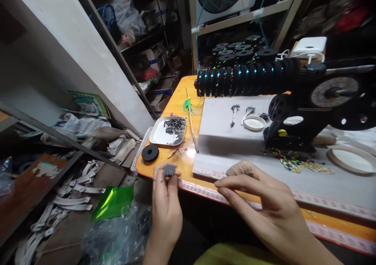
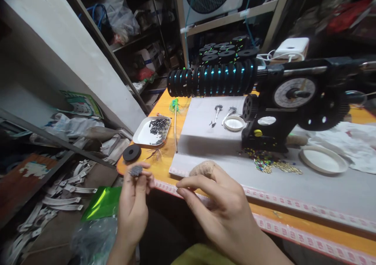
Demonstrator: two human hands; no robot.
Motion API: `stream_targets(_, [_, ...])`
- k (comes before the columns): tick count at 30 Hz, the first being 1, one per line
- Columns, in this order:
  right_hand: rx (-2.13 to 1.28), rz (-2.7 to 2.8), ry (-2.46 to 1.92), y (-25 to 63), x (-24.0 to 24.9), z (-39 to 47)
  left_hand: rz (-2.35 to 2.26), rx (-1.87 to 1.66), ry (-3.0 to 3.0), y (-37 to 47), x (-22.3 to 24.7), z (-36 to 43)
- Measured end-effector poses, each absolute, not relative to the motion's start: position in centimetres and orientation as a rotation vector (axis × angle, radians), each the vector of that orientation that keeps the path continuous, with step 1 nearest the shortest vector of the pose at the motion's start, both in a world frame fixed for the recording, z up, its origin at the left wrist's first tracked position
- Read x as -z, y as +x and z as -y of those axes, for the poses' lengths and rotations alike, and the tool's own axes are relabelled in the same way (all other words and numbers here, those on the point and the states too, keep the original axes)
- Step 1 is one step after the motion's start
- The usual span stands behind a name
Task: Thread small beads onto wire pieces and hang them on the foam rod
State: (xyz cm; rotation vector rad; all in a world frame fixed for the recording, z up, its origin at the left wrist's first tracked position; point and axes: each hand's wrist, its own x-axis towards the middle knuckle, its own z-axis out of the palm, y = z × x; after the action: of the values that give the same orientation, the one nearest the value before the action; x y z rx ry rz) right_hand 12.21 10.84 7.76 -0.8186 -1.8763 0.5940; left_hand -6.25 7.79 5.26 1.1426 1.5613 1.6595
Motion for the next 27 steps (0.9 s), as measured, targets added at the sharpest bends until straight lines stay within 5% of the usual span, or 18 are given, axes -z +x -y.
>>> stream_targets(13, [-0.704, 1.842, -0.786, 11.6, -8.0, -10.3, -1.694, -1.381, 0.9, -0.7, -3.2, -3.9])
stream_targets(27, [-0.571, 1.975, -0.761, 13.6, -6.6, -9.7, -1.151, -1.738, 0.723, -0.3, -3.3, -4.7])
